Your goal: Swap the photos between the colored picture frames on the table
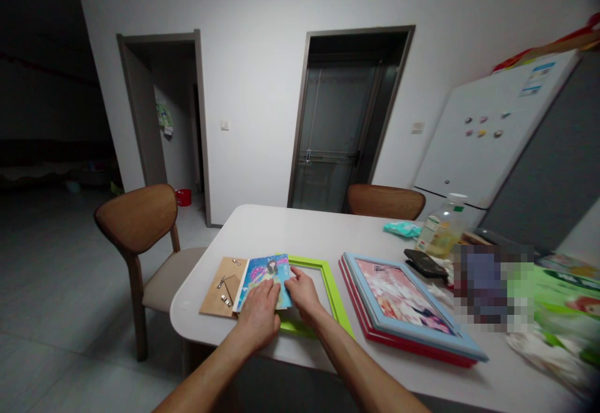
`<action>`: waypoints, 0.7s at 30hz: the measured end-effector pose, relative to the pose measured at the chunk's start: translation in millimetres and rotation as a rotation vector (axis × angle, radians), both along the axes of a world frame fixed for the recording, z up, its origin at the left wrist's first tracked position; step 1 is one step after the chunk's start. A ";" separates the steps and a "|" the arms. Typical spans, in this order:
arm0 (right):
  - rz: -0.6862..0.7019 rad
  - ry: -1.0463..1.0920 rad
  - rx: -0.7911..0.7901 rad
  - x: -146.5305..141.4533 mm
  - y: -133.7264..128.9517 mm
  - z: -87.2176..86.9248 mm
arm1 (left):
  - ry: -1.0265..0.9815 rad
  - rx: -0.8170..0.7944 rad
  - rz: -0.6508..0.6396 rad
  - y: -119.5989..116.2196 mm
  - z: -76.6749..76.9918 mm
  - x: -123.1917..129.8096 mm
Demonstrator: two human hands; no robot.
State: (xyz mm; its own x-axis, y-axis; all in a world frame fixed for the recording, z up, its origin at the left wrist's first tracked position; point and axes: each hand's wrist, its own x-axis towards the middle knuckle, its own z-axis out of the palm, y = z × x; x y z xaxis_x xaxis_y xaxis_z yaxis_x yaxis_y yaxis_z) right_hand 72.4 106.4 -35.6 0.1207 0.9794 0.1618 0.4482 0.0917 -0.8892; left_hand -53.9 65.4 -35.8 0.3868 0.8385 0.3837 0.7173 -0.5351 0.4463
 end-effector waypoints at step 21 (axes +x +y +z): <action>-0.097 0.589 -0.142 60.1 -19.7 12.8 | -0.780 -0.229 0.219 11.7 11.4 26.8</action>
